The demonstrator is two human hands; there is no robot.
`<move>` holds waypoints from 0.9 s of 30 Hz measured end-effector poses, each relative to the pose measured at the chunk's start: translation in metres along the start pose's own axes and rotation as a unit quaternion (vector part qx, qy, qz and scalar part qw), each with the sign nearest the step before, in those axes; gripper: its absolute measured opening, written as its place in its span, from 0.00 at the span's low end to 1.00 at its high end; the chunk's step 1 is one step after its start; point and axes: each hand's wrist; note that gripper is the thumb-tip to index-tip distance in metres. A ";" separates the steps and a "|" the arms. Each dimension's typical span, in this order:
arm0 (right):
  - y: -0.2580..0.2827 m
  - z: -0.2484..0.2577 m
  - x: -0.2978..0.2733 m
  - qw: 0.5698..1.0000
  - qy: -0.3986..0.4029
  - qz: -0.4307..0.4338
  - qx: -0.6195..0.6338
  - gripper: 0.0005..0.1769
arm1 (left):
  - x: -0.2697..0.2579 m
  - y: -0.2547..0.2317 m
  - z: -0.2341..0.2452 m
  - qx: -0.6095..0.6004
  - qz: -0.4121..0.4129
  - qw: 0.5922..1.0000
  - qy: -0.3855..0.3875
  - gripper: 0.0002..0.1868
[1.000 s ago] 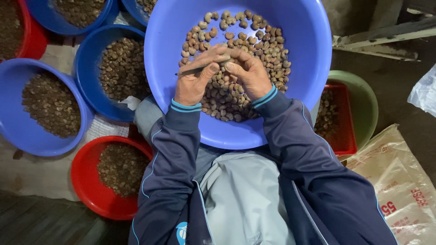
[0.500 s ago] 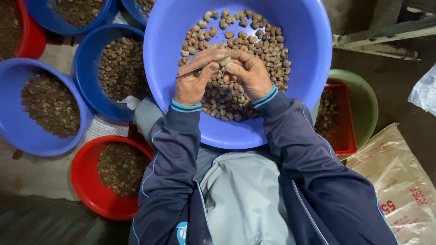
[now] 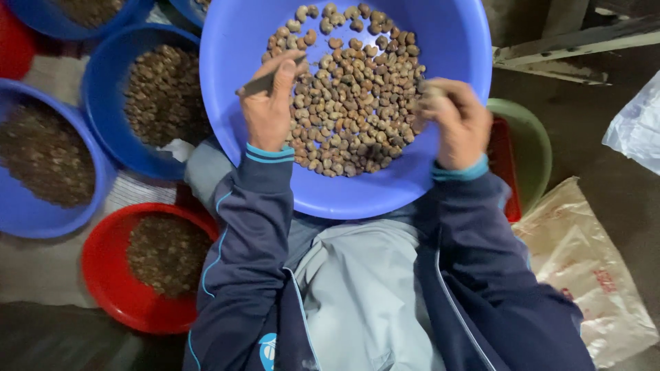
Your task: A person uses a small metal tool to peel the shells off nuts and sort them into various plastic bowls.
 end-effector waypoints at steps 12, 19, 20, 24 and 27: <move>-0.120 0.209 -0.079 0.723 -0.119 0.045 -0.680 0.17 | 0.000 0.006 0.010 -0.094 -0.046 0.988 -0.118 0.17; -0.028 0.109 -0.048 0.801 -0.111 0.208 -0.551 0.13 | 0.000 0.001 0.019 -0.150 -0.028 0.977 -0.149 0.16; -0.014 0.089 -0.040 0.815 -0.091 0.236 -0.520 0.12 | 0.000 0.001 0.019 -0.145 -0.028 0.978 -0.149 0.15; 0.015 0.014 0.001 0.844 0.050 0.290 -0.447 0.14 | 0.002 0.003 0.019 -0.087 -0.072 0.981 -0.158 0.13; 0.014 -0.056 0.040 0.801 0.177 0.361 -0.443 0.19 | 0.002 -0.001 0.021 -0.086 -0.061 0.978 -0.179 0.11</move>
Point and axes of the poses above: each hand's wrist, its own x-axis towards the middle knuckle, its own z-axis out of the back of the hand, y = z × x, and after that the axes turned 2 degrees about -z, right-handed
